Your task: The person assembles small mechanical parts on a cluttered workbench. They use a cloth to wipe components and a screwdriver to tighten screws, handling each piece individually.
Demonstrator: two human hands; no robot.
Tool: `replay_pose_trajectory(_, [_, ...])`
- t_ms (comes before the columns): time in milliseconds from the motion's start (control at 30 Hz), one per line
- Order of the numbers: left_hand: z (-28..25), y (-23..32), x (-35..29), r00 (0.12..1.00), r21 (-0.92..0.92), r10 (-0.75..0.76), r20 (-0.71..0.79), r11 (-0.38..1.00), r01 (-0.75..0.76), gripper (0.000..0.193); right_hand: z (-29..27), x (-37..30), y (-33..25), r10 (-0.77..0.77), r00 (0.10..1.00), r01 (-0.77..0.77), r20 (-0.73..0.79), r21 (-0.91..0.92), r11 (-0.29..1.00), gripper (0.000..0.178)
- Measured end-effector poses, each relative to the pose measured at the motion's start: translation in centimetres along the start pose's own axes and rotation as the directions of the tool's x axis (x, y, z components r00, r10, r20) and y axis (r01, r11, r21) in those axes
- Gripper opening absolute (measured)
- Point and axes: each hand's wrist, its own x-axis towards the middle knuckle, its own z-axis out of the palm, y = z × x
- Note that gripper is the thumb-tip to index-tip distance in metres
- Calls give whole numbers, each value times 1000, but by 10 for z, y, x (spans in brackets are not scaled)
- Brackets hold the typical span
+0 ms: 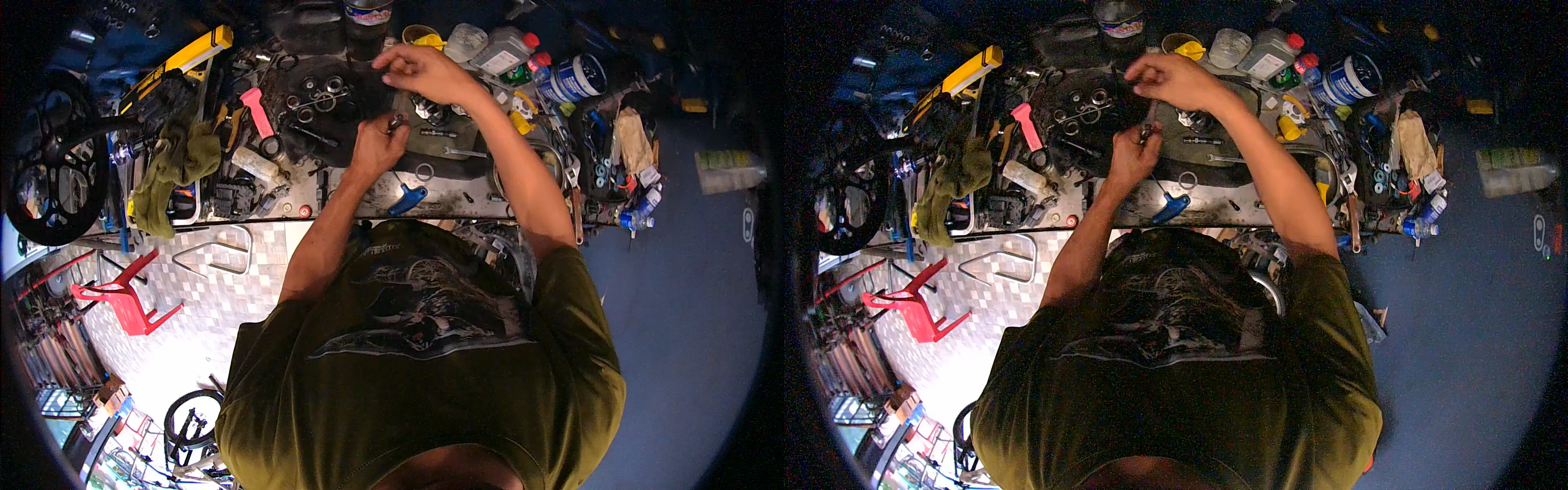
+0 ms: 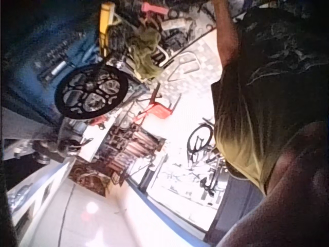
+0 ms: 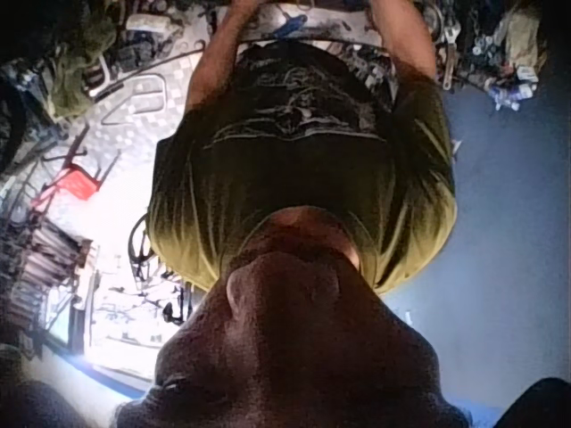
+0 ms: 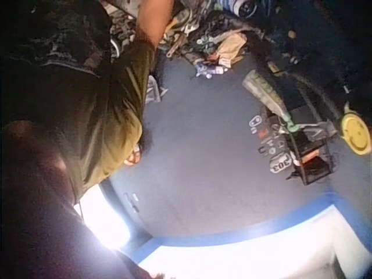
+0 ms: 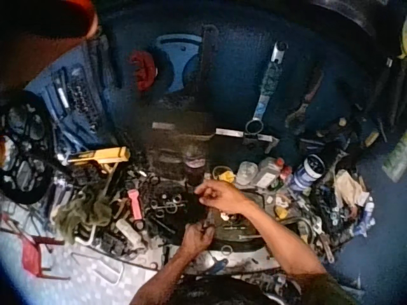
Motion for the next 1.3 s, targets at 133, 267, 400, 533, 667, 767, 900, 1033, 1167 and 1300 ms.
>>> replay_pose_trajectory(133, [3, -7, -1, 991, 49, 118, -64, 992, -115, 24, 2, -55, -6, 171, 979, -174, -114, -15, 985, 23])
replay_pose_trajectory(267, [1, -1, 0, 999, 78, 45, 0, 996, -45, 23, 15, -102, -36, 189, 960, -216, -205, -123, 968, 28])
replay_pose_trajectory(400, [1, -2, -1, 999, 144, 54, 3, 988, -54, 22, 24, -118, -77, 308, 941, -331, -140, -202, 922, 34])
replay_pose_trajectory(533, [0, 0, 1, 983, 77, 183, -13, 980, -182, 19, 43, -119, -85, 258, 936, -320, -240, -270, 908, 35])
replay_pose_trajectory(667, [0, -2, 1, 990, 2, 143, 4, 990, -143, 20, 53, -111, -82, 292, 905, -367, -311, -221, 903, 32])
replay_pose_trajectory(767, [2, -6, 2, 989, 40, 146, -4, 989, -146, 21, 53, -111, -75, 355, 899, -395, -256, -124, 910, 33])
replay_pose_trajectory(900, [4, 5, 1, 999, 61, 47, 28, 997, -49, 23, 37, -113, -76, 420, 895, -437, -152, -98, 894, 28])
replay_pose_trajectory(1033, [3, 3, 3, 997, 85, 60, 56, 994, -64, 26, 37, -112, -82, 295, 931, -360, -216, -392, 846, 22])
replay_pose_trajectory(1167, [2, 3, 2, 998, 59, 57, 38, 997, -59, 27, 29, -113, -76, 462, 872, -477, -161, -74, 876, 22])
replay_pose_trajectory(1300, [6, 1, 2, 989, 14, 147, -23, 989, -147, 31, 12, -115, -47, 293, 926, -317, -237, -73, 946, 20])
